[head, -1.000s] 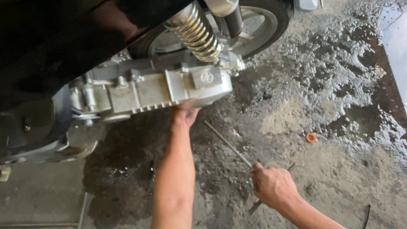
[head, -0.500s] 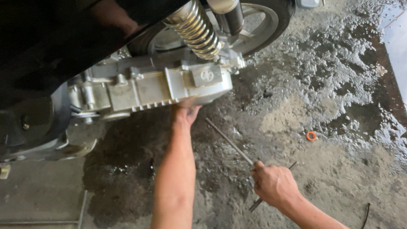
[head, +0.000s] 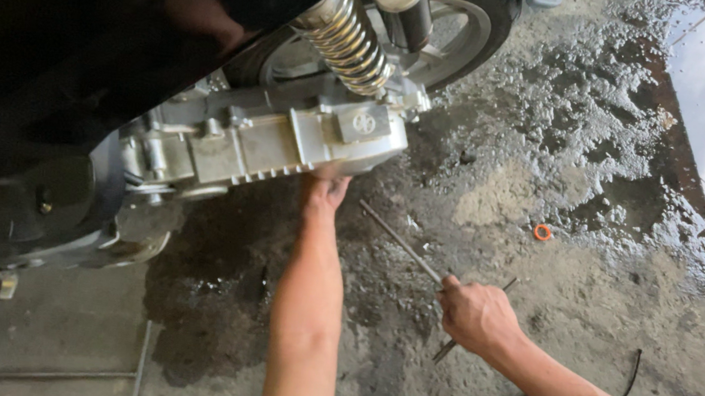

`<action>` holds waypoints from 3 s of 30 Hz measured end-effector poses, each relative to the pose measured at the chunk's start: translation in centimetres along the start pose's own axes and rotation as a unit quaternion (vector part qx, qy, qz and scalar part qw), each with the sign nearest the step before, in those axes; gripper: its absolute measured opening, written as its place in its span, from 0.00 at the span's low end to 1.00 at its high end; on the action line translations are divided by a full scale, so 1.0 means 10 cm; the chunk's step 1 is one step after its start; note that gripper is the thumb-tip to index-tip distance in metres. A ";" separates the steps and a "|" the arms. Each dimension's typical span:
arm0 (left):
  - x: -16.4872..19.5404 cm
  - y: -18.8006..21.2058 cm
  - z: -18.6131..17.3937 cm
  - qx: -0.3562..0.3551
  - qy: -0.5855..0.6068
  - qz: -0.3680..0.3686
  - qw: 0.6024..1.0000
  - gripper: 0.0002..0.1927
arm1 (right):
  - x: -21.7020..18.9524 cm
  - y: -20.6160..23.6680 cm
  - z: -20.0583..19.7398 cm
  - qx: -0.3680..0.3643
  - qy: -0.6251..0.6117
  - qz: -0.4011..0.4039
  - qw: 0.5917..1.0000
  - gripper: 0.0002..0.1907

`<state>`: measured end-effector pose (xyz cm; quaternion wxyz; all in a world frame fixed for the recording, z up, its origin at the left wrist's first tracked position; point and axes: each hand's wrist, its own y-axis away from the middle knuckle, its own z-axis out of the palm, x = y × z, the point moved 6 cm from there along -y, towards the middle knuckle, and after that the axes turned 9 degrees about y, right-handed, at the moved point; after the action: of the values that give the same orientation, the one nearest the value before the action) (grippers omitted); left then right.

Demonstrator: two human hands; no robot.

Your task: The person uses a screwdriver to remove a screw from the motorcycle's side panel, then retrieves a T-handle wrench from a backpack. They use the wrench to loosen and remove several bolts from the engine casing area, working methodically around the lower engine block.

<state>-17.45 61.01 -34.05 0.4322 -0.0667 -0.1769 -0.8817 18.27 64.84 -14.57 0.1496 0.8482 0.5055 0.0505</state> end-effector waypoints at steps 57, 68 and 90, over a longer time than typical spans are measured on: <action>4.24 6.64 -1.33 0.453 -0.749 0.252 0.413 0.10 | -5.81 0.52 1.04 0.040 0.145 -0.532 0.833 0.23; 4.50 6.46 -1.30 0.531 -0.751 0.054 0.390 0.14 | -5.66 0.15 1.00 -0.041 0.245 -0.484 0.839 0.26; 2.31 2.56 0.42 0.254 -0.347 -0.068 0.900 0.21 | -1.70 -0.11 0.57 0.106 -0.267 -0.224 0.931 0.09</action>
<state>-11.74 31.09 -17.35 0.2846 -0.2443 -0.5376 -0.7552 10.45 49.33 -19.20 0.1953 0.7060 0.6263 -0.2667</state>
